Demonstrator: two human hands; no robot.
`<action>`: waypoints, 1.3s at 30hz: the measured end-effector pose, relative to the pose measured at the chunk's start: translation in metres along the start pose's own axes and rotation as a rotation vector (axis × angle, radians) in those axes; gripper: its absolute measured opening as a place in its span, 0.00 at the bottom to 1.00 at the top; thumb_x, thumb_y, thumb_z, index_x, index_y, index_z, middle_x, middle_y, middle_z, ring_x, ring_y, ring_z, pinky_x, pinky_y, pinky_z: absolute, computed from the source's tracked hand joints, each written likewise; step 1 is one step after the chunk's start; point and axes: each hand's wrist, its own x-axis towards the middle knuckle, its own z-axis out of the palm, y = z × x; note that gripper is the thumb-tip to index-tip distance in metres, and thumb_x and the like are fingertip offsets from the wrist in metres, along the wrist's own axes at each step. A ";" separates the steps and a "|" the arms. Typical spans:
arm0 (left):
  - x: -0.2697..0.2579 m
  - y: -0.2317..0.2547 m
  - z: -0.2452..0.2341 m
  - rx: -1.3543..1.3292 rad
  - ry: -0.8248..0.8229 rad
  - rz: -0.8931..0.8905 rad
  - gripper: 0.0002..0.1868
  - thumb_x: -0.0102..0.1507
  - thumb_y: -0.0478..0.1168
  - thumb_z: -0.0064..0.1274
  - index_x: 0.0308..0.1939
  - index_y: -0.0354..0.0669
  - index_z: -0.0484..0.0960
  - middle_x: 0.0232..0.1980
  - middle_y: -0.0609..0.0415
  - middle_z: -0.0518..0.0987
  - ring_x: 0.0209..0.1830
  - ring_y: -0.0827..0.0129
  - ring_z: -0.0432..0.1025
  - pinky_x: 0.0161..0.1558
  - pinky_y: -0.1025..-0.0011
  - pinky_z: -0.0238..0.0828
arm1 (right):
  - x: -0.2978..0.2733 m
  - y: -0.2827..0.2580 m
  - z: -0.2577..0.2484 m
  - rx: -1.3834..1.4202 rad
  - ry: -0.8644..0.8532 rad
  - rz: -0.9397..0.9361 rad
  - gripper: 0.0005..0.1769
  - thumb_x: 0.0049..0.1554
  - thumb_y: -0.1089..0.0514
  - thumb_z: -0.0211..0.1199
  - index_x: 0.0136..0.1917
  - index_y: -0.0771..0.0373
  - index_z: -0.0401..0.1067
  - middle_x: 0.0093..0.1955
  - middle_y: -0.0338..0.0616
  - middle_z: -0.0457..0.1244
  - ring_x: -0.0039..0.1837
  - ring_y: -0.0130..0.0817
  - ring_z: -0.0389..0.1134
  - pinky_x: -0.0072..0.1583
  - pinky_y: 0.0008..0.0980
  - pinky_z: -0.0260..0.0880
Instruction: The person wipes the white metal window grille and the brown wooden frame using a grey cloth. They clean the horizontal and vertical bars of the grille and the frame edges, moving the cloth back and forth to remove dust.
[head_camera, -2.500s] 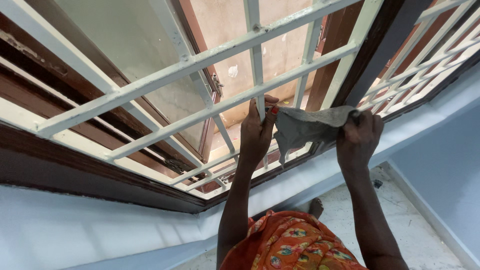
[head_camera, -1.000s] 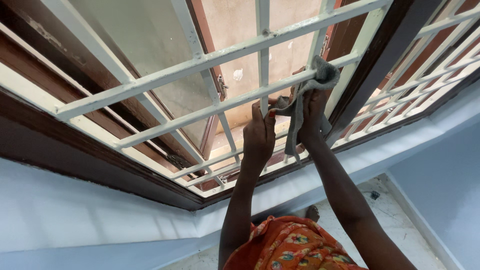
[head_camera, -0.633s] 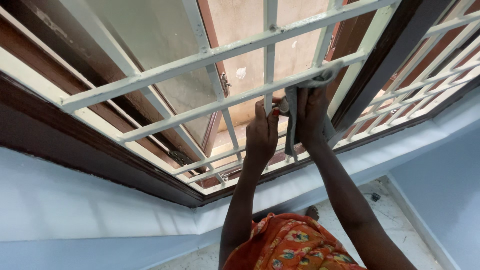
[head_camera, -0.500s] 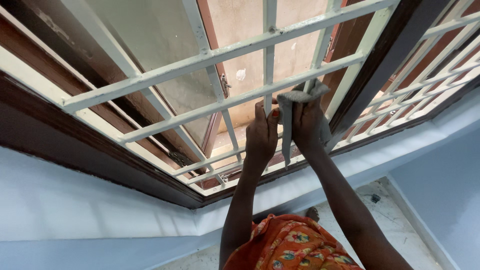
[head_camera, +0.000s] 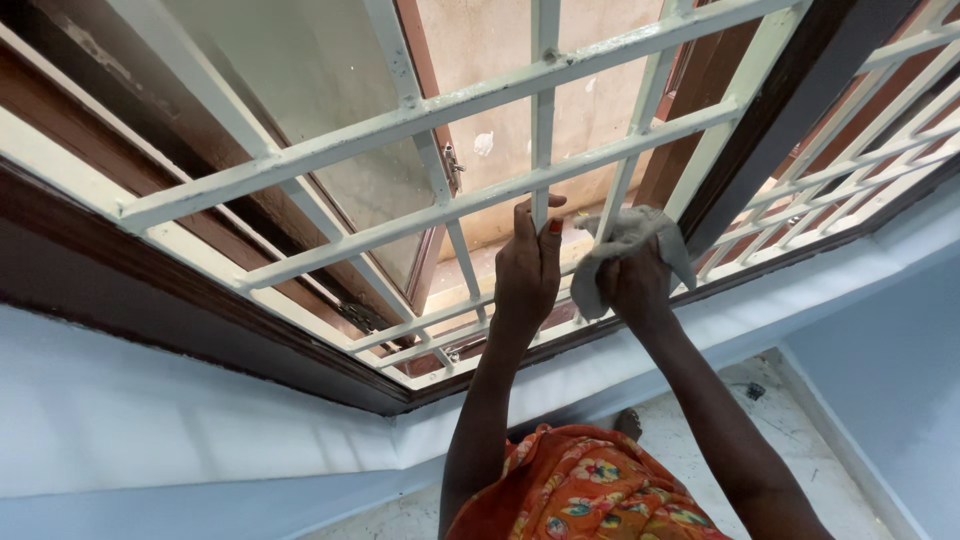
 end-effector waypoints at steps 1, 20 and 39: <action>0.000 0.000 0.000 0.009 -0.010 -0.029 0.13 0.77 0.42 0.39 0.63 0.44 0.70 0.28 0.50 0.74 0.23 0.65 0.72 0.28 0.66 0.65 | 0.002 0.002 -0.004 0.007 -0.006 -0.009 0.15 0.68 0.55 0.53 0.59 0.68 0.70 0.59 0.58 0.66 0.61 0.57 0.70 0.66 0.52 0.68; 0.003 -0.008 -0.005 0.148 -0.044 0.046 0.16 0.76 0.42 0.43 0.65 0.40 0.67 0.29 0.49 0.78 0.25 0.62 0.77 0.27 0.66 0.70 | -0.034 0.027 0.025 -0.105 0.126 -0.115 0.34 0.65 0.46 0.63 0.76 0.66 0.57 0.80 0.60 0.53 0.79 0.60 0.55 0.79 0.60 0.49; -0.032 -0.019 -0.032 0.410 0.049 0.435 0.25 0.73 0.36 0.52 0.73 0.38 0.63 0.73 0.37 0.69 0.75 0.43 0.66 0.74 0.55 0.69 | -0.069 0.017 0.044 -0.014 0.028 -0.001 0.26 0.67 0.60 0.57 0.76 0.70 0.60 0.78 0.73 0.54 0.75 0.62 0.61 0.72 0.55 0.63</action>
